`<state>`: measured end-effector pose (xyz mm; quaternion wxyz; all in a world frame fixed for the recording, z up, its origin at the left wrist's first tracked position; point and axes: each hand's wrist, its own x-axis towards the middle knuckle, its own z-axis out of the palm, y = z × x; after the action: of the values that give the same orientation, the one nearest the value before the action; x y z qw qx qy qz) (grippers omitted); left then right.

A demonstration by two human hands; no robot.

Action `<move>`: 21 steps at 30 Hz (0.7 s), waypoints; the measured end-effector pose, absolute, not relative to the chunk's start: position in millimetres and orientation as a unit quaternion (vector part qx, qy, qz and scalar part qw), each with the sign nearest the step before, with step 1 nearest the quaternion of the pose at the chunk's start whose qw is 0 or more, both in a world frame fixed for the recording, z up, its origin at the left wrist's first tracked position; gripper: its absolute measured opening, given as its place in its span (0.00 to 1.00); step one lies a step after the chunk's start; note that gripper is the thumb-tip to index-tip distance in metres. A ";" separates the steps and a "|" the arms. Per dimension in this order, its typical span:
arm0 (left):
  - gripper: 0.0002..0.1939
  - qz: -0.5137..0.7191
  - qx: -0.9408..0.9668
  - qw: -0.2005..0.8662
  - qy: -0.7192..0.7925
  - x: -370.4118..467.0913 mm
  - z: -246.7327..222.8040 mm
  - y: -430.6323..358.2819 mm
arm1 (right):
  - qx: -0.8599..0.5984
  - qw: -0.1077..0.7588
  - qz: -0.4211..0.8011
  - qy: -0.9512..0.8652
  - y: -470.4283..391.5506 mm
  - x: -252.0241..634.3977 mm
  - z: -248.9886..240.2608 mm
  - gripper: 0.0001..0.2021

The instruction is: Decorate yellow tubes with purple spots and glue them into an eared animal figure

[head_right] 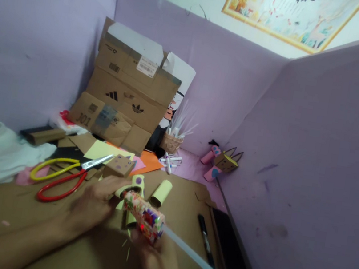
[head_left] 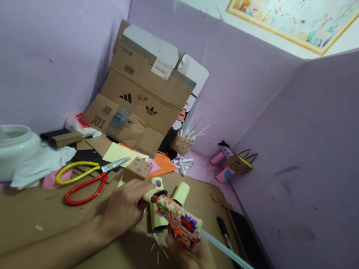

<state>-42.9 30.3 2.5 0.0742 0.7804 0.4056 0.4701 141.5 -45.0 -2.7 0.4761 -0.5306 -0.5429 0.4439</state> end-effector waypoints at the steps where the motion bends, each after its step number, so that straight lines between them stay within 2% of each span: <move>1: 0.14 0.466 0.783 0.078 0.405 -42.8 2.7 30.2 | -0.531 0.480 0.441 -0.542 -45.7 140.4 -1.4 0.15; 12: 0.13 0.442 0.770 0.126 0.443 -44.4 2.0 30.7 | -0.565 0.503 0.399 -0.518 -42.5 140.7 10.6 0.16; 17: 0.14 0.449 0.772 0.112 0.437 -44.9 1.8 30.7 | -0.565 0.497 0.398 -0.525 -42.3 141.1 5.6 0.13; 21: 0.14 0.455 0.775 0.101 0.426 -44.7 2.7 29.4 | -0.538 0.485 0.432 -0.537 -43.2 138.8 6.0 0.14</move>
<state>-44.7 29.4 2.7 0.1006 0.7754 0.4258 0.4554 138.8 -43.2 6.0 0.4852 -0.5381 -0.5369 0.4322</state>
